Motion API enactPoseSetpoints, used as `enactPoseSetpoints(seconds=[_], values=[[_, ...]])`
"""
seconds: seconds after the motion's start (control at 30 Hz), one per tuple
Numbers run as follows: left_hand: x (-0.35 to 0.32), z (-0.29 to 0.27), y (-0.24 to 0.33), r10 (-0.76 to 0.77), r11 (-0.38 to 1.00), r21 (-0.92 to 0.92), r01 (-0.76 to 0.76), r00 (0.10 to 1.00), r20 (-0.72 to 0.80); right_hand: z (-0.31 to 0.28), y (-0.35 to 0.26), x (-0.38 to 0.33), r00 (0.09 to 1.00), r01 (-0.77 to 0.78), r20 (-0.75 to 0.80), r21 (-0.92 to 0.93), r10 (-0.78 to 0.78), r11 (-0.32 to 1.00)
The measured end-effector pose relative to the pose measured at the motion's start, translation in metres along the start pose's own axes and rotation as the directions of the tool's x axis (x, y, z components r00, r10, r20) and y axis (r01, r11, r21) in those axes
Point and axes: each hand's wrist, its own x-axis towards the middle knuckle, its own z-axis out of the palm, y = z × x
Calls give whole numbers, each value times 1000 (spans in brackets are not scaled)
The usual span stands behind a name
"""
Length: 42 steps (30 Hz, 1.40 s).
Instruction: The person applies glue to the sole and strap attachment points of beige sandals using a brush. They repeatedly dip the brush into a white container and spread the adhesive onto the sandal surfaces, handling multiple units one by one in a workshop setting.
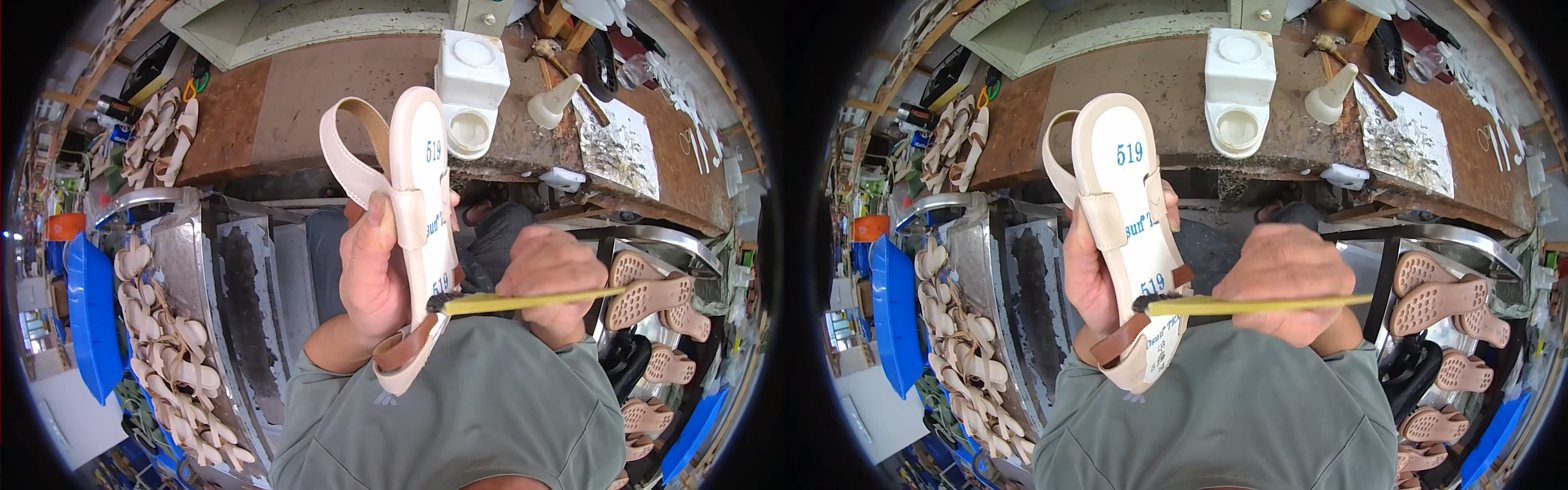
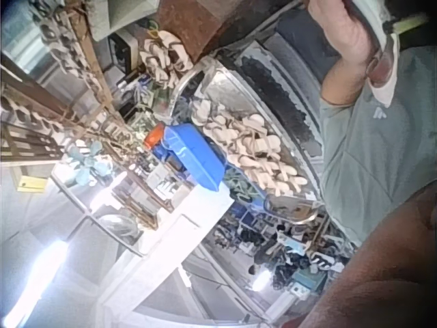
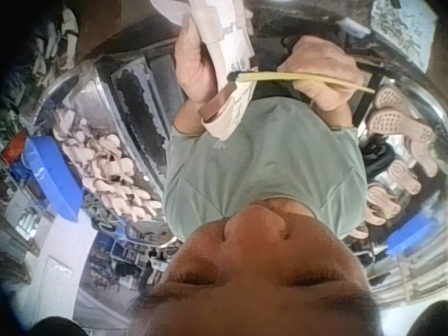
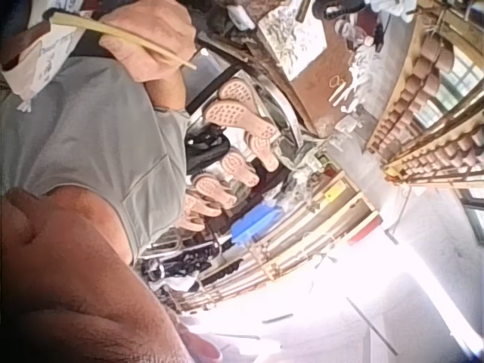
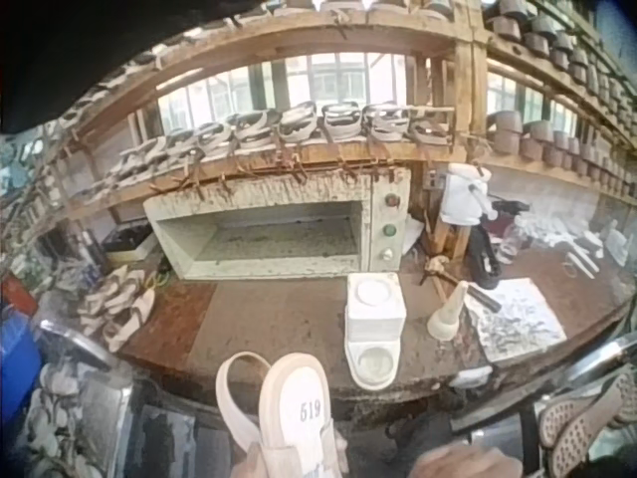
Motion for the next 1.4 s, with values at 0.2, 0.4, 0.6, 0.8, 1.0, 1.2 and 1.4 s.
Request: enactPoseSetpoints(seconds=[0.2, 0.4, 0.6, 0.8, 1.0, 1.2, 1.4], values=[[-2, -1, -1, 48, 997, 47, -53, 995, 93, -3, 22, 44, 965, -76, -258, -88, 51, 993], [8, -14, 3, 189, 977, 90, -193, 981, 45, -16, 16, 25, 995, 3, 103, -102, 8, 995], [39, -18, 12, 517, 855, 11, -518, 853, -72, -30, 50, 0, 646, -747, -25, 185, 763, 638], [61, -27, 16, 546, 829, -107, -549, 836, -60, 14, 67, -16, 563, -803, 310, 422, 766, 420], [45, -87, 14, 282, 790, 390, -472, 846, 453, -14, 67, -2, 586, -766, 187, 445, 788, 464], [36, -95, 22, -11, 625, 667, -406, 849, 528, -21, 71, 6, 427, -882, 128, 279, 895, 380], [68, -126, -18, 272, 694, 650, -311, 948, 164, -83, 105, -1, 538, -777, -451, 64, 712, 627]])
